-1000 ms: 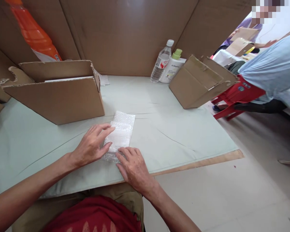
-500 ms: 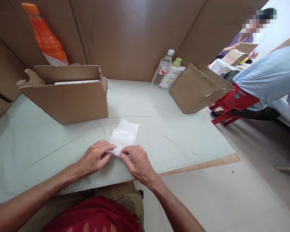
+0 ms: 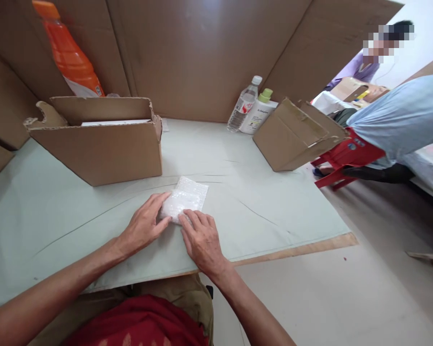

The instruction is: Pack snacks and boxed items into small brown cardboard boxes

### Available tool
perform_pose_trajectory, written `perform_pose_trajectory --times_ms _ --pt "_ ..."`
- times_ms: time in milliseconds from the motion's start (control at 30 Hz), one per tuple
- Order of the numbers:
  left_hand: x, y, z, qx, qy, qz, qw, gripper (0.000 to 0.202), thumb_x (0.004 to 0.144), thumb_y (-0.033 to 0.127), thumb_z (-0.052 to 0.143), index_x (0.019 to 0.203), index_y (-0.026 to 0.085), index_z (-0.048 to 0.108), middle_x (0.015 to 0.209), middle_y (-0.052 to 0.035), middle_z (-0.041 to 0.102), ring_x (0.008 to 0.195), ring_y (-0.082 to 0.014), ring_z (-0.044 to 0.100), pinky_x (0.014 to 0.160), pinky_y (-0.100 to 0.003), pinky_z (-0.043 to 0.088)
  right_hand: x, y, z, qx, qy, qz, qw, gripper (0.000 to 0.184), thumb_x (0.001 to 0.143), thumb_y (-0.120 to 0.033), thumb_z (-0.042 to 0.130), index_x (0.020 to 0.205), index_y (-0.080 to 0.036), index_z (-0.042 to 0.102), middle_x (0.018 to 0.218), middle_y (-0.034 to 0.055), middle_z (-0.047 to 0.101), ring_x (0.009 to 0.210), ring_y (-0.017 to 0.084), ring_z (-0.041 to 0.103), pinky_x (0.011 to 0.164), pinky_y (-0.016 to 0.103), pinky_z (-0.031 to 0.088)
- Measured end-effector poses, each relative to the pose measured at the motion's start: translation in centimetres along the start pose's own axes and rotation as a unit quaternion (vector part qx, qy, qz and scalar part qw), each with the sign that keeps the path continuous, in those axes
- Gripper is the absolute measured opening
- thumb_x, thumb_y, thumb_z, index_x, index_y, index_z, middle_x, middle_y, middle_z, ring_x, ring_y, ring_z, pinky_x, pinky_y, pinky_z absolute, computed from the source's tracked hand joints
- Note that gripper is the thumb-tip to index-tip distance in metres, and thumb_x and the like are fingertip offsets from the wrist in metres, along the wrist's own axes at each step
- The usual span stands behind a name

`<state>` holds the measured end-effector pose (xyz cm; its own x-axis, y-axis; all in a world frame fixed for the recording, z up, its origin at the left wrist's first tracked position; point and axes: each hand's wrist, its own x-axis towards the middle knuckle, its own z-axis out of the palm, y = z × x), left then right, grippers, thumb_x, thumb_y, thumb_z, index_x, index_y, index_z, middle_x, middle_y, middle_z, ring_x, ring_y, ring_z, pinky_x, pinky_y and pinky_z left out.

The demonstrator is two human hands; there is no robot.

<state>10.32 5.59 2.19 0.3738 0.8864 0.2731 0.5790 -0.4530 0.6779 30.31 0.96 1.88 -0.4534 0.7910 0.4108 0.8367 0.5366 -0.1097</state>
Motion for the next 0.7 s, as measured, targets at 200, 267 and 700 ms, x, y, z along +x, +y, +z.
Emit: perform_pose_trajectory --times_ms 200,267,700 --pt "-1.9 -0.2 -1.0 0.083 -0.010 0.152 0.985 0.050 0.087 0.008 0.054 0.137 0.015 0.049 0.134 -0.0160 0.061 0.126 -0.0309 0.053 0.106 -0.050 0.044 0.9 0.6 -0.4 0.068 0.008 -0.001 0.998 0.028 0.096 -0.008 0.048 0.116 -0.019 0.064 0.108 0.0087 0.074 0.095 0.024 0.065 0.080 0.039 0.045" --pt "-2.5 -0.1 -1.4 0.052 -0.024 0.156 0.986 0.052 0.087 0.004 0.051 0.137 0.017 0.049 0.124 -0.0125 0.067 0.118 -0.0276 0.058 0.101 -0.047 0.047 0.7 0.2 -1.2 0.134 -0.004 0.018 0.991 0.027 0.097 -0.009 0.049 0.115 -0.020 0.064 0.105 0.0072 0.075 0.094 0.022 0.066 0.081 0.039 0.046" --pt "-0.4 0.1 -0.5 -0.001 -0.066 -0.004 0.998 0.047 0.090 0.019 0.050 0.137 0.013 0.052 0.124 -0.0146 0.069 0.107 -0.0272 0.065 0.096 -0.045 0.052 -0.7 0.1 -1.7 0.139 0.062 0.082 0.985 0.023 0.097 -0.016 0.054 0.118 -0.021 0.063 0.114 0.0091 0.072 0.103 0.024 0.066 0.085 0.039 0.049"
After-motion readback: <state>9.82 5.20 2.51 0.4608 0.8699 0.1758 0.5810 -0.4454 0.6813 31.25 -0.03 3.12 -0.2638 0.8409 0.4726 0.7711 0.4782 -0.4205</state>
